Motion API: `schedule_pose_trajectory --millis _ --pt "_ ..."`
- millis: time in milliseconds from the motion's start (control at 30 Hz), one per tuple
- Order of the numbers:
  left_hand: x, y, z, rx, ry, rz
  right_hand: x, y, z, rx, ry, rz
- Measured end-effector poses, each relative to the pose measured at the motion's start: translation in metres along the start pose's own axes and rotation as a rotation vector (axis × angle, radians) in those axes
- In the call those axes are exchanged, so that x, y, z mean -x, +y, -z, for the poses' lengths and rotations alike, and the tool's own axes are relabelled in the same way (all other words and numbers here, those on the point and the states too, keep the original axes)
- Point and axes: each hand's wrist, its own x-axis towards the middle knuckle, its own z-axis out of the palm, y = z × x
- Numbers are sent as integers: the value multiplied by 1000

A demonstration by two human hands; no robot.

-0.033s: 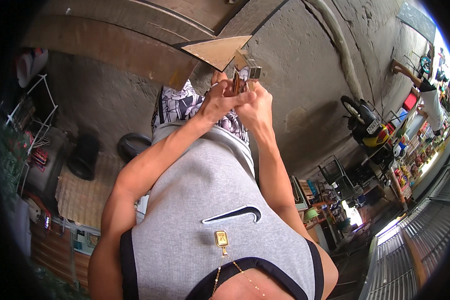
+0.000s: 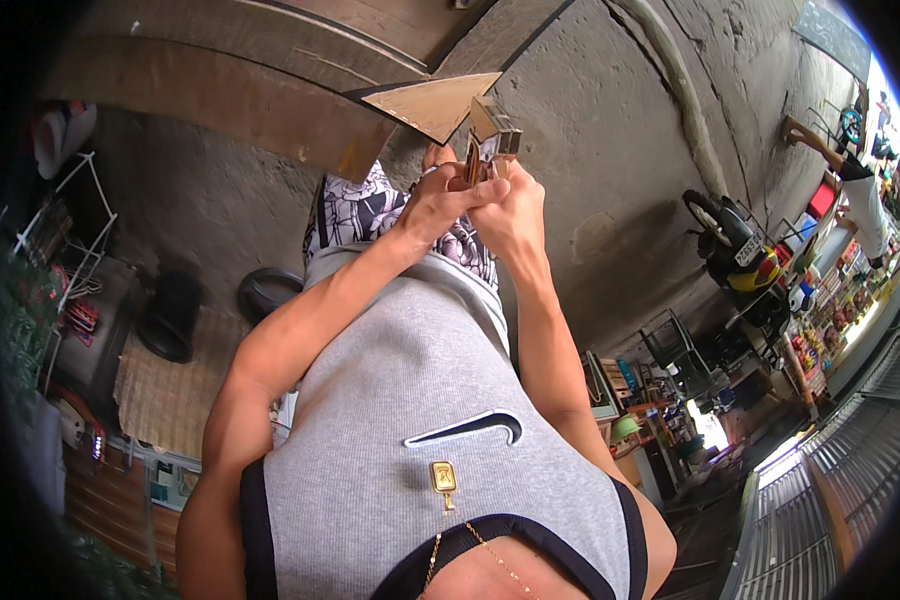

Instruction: The person uses a hand saw to cut a triangular piece of wood on a workbench, then applies glue to the cut edge with a brush. The person also handles a utility knife and a small white rectangular piece.

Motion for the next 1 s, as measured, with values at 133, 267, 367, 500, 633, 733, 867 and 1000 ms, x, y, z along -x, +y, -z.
schedule_pose_trajectory --millis 133,267,367,500,633,733,867,1000 --pt "5 26 -2 136 -96 226 -3 -4 1 -54 -14 -88" --pt "-4 43 0 111 -97 320 -12 0 -1 -55 27 -73" --pt "-15 47 2 140 -41 331 -26 0 -1 -31 11 -68" --pt "-24 37 7 162 -41 343 -32 -7 5 14 -45 -91" --pt "-26 35 5 177 -34 326 -36 -11 10 63 -76 -105" --pt "-27 34 3 203 3 332 -40 -4 6 89 -62 -73" --pt "-26 36 -4 199 90 312 -44 5 -4 147 5 -51" --pt "-24 18 1 203 24 270 -34 7 -2 34 65 36"
